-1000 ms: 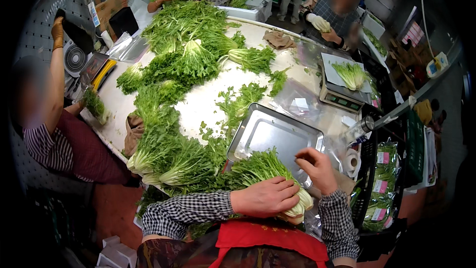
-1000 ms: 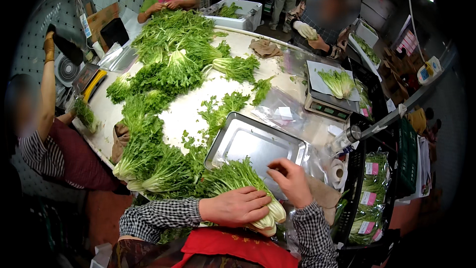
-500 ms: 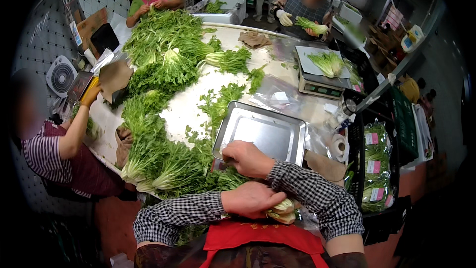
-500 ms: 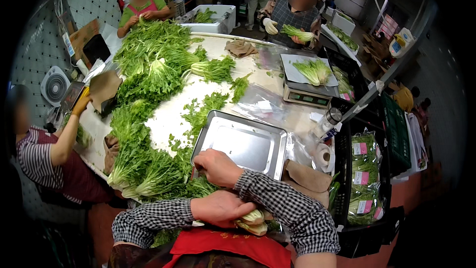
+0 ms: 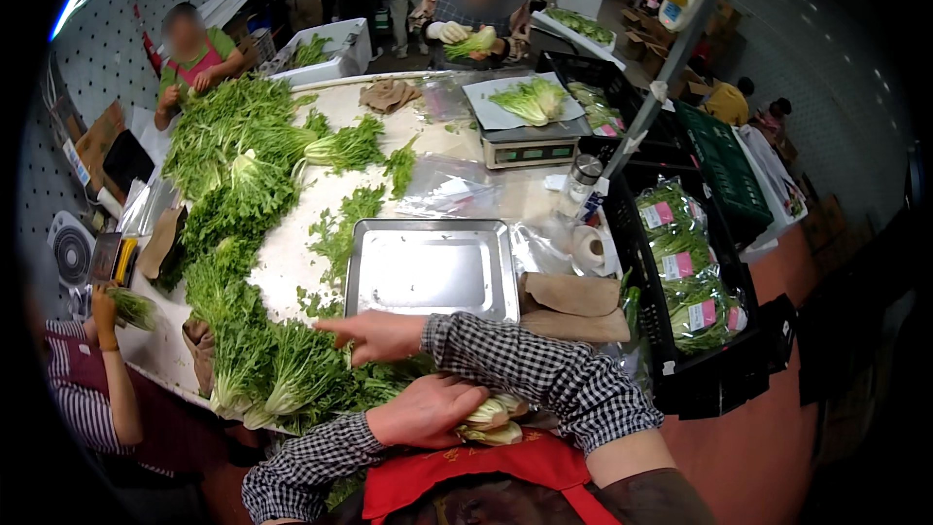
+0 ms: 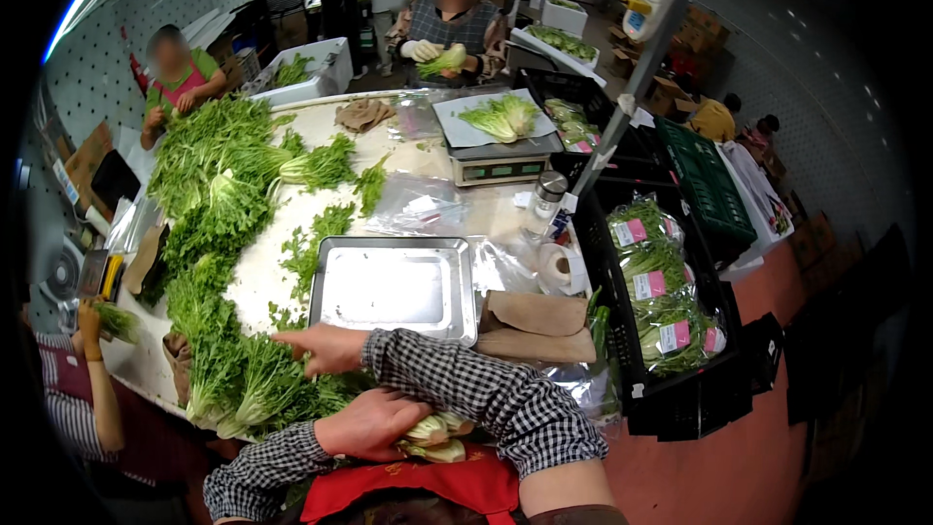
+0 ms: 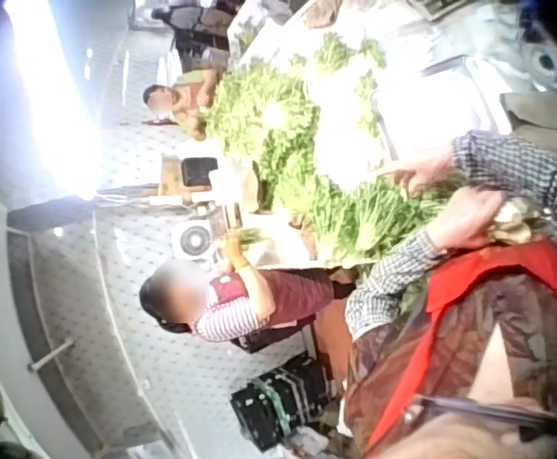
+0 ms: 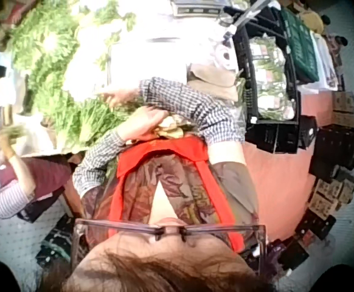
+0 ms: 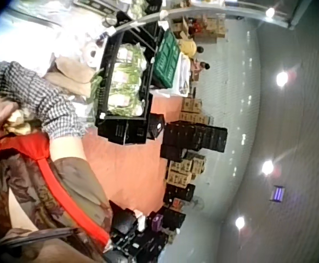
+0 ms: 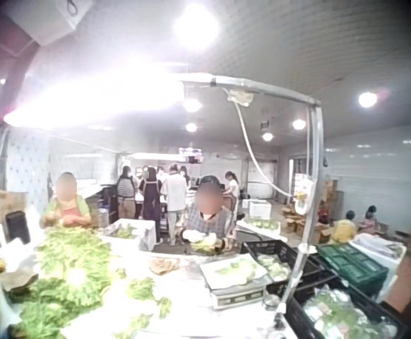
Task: The person selects bunches of leafy green vegetables from a large pile on a table, places them on a digital scale, and then wraps them in plastic bags. The person also uses a brown paper bag to wrap some of the vegetables before bagging them. The finished packages are placed into a black crate.
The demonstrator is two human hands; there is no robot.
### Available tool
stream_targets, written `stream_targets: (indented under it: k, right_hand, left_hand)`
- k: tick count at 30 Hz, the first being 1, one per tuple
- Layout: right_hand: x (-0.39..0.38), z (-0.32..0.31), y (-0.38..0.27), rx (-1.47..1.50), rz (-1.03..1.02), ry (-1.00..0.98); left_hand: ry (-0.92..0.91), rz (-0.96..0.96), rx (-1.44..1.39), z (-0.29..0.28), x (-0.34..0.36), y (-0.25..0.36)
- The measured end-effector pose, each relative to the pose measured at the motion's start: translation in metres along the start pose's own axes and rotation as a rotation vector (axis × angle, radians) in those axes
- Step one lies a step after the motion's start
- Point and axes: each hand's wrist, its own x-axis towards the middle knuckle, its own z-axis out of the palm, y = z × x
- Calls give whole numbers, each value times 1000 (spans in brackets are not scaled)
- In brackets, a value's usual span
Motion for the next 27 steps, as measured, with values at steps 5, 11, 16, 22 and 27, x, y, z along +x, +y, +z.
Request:
stream_targets:
  k: [5,11,16,22,27]
  right_hand:
    - [-73,-41,-33,-101,75,364]
    - [-262,-73,19,-756,715,772]
    - [-330,-58,78,-1160,1000,506]
    - [-351,-53,116,-1174,904,545]
    - [-346,-70,103,-1102,711,849]
  left_hand:
    - [188,-190,-110,-11,-29,2]
    - [511,-622,-504,-18,-76,0]
    - [732,-720,-591,-20,-80,-3]
    - [777,-692,-661,-22,-64,-4]
    - [759,-665,-672,-21,-50,-1]
